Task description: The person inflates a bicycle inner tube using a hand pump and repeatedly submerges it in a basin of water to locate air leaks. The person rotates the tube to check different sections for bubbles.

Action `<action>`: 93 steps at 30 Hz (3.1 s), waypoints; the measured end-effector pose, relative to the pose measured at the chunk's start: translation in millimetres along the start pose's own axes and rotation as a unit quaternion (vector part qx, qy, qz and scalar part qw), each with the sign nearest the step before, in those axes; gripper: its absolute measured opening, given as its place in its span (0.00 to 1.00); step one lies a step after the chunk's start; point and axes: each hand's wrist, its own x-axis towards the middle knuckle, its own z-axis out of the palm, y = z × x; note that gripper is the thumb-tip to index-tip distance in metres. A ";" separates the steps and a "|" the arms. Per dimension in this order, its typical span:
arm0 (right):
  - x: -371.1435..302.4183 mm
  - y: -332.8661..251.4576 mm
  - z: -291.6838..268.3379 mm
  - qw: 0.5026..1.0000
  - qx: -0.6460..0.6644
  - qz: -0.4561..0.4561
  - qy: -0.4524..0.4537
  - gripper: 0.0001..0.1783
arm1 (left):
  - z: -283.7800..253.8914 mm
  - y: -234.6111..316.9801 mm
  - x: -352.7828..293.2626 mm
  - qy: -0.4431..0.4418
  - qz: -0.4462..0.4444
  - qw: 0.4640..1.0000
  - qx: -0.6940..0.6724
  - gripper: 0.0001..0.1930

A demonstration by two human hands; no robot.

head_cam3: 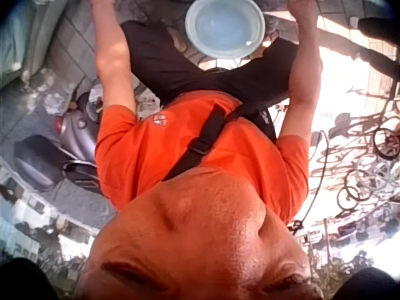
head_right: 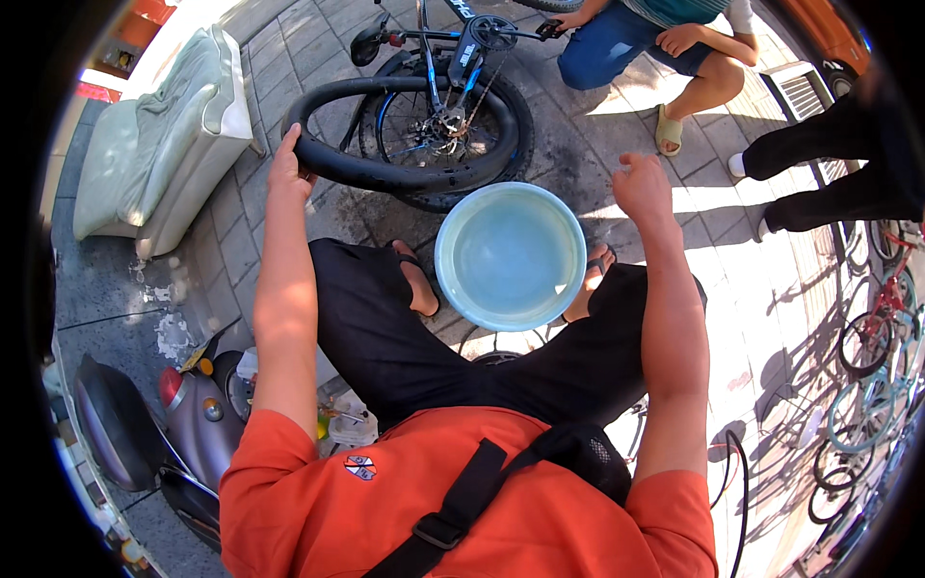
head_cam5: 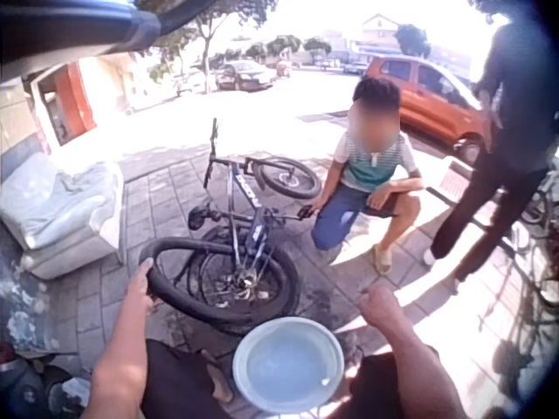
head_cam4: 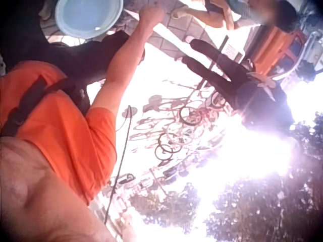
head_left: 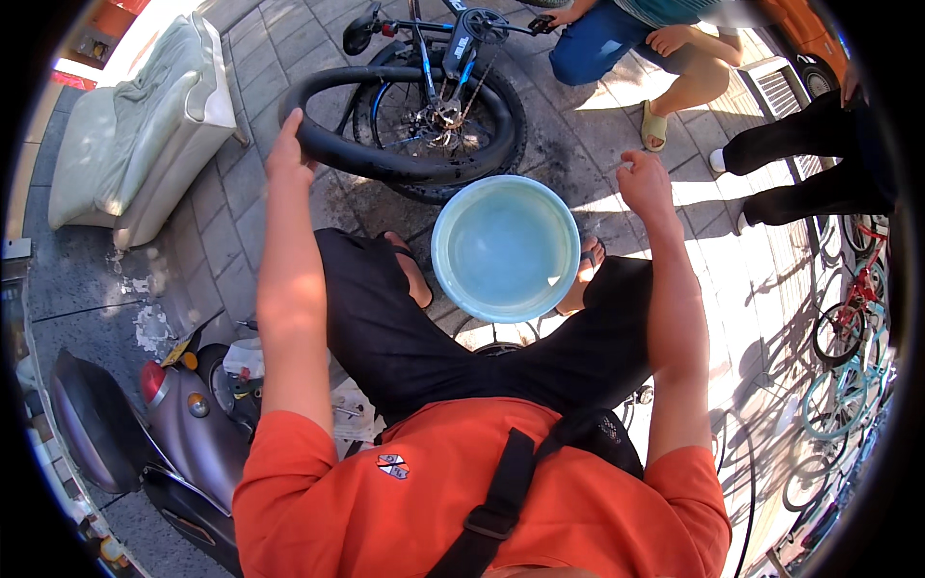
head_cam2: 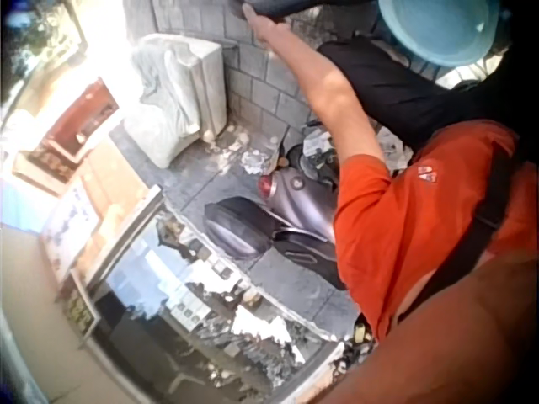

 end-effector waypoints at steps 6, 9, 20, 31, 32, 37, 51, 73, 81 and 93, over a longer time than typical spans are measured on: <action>-6.5 -31.3 -9.7 0.996 0.090 0.008 0.001 0.21 | -10.9 -6.5 16.9 0.048 0.020 0.999 -0.014 0.30; -8.0 -23.0 -4.0 0.998 0.067 -0.012 0.015 0.22 | -8.6 -6.5 17.2 0.031 0.027 0.999 0.015 0.28; -17.3 -44.8 -9.2 0.992 0.036 -0.019 -0.119 0.24 | -15.2 -19.4 12.9 0.002 0.065 0.980 0.188 0.17; -15.7 -50.9 -6.8 0.983 0.017 -0.013 -0.181 0.24 | -16.1 -22.9 6.6 -0.008 0.051 0.977 0.208 0.20; -14.9 -48.5 -5.2 0.983 0.015 -0.022 -0.180 0.24 | -16.8 -23.7 10.0 -0.003 0.057 0.975 0.214 0.22; -18.0 -41.0 -2.8 0.983 0.000 -0.022 -0.184 0.24 | -6.5 -22.2 -4.5 -0.040 0.082 0.966 0.241 0.27; -19.5 -45.1 -6.5 0.991 0.011 -0.022 -0.133 0.24 | -4.2 -16.7 -32.4 -0.095 0.091 0.911 0.390 0.31; 3.8 -138.0 20.1 0.926 0.060 -0.205 -0.311 0.45 | 107.0 -49.9 -131.5 -0.151 -0.016 0.981 0.125 0.22; 33.8 -145.7 32.6 0.919 0.084 -0.221 -0.315 0.36 | 126.1 -44.5 -132.1 -0.157 -0.039 0.985 0.065 0.21; 33.9 -137.7 65.4 0.958 0.009 -0.237 -0.162 0.25 | 114.9 -74.0 -133.9 -0.139 -0.043 0.984 0.104 0.24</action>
